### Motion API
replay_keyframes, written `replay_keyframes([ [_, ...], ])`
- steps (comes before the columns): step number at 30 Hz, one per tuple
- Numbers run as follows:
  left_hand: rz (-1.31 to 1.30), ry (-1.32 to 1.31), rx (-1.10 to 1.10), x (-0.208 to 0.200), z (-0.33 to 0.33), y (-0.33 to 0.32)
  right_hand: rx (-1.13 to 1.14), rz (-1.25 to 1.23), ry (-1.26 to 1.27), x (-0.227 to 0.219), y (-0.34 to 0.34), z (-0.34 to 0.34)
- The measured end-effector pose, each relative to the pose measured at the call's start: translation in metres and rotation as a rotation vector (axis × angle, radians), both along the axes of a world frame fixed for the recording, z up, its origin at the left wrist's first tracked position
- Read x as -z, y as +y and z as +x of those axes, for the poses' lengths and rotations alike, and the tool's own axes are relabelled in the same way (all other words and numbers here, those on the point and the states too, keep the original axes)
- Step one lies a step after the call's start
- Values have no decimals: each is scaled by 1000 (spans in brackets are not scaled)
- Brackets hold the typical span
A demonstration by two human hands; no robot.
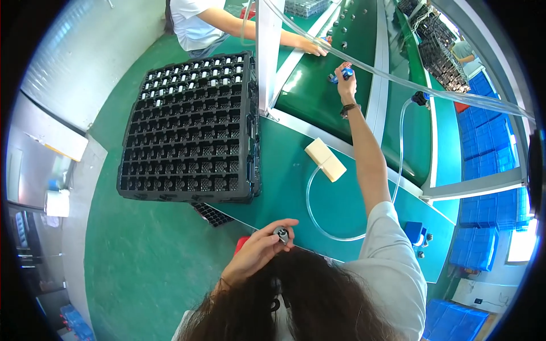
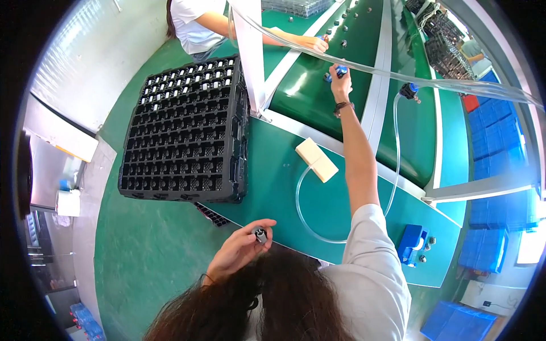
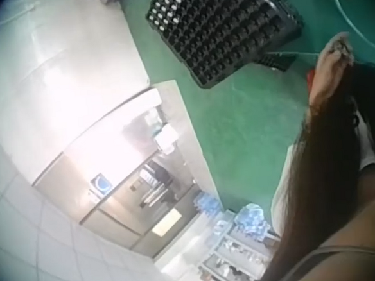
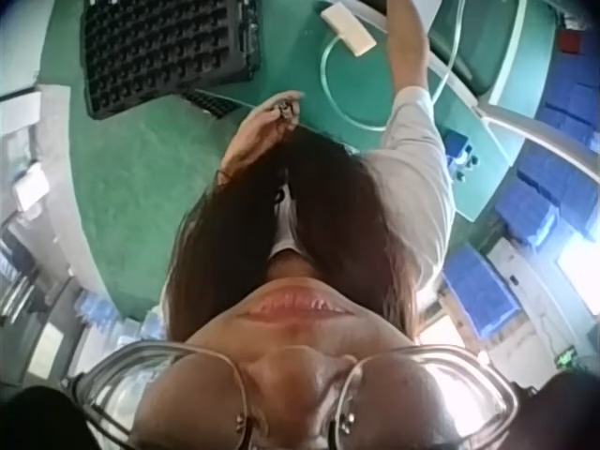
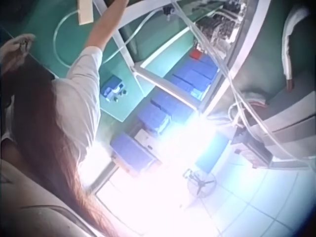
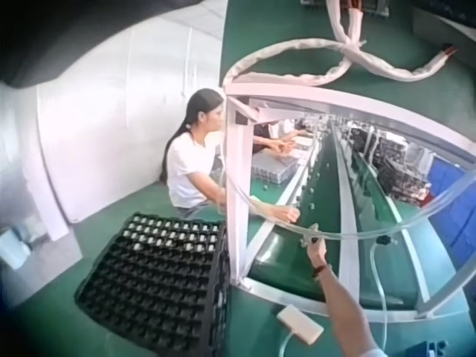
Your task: The person assembles small electronic components by hand, taking them from trays and blue bins and fitting them into a plastic housing.
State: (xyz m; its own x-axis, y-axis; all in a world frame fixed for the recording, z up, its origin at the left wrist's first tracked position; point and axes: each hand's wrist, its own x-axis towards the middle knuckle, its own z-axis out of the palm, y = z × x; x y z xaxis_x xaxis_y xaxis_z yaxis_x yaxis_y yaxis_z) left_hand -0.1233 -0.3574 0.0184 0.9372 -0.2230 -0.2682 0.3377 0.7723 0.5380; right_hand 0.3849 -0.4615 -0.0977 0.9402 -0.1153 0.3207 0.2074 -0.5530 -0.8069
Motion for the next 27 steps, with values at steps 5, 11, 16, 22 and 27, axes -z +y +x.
replay_keyframes([
  [5,15,-63,-78,17,6,1,-348,550,-86,-45,-12,-56],
  [11,-88,-104,-342,24,54,-9,-434,619,293,-111,-48,-262],
  [16,62,-164,-372,21,54,-20,-420,712,335,-110,-58,-383],
  [22,111,-116,-312,9,39,-46,-385,959,362,-107,-63,-417],
  [27,88,-167,-319,20,32,-56,-400,1146,477,-109,-64,-431],
])
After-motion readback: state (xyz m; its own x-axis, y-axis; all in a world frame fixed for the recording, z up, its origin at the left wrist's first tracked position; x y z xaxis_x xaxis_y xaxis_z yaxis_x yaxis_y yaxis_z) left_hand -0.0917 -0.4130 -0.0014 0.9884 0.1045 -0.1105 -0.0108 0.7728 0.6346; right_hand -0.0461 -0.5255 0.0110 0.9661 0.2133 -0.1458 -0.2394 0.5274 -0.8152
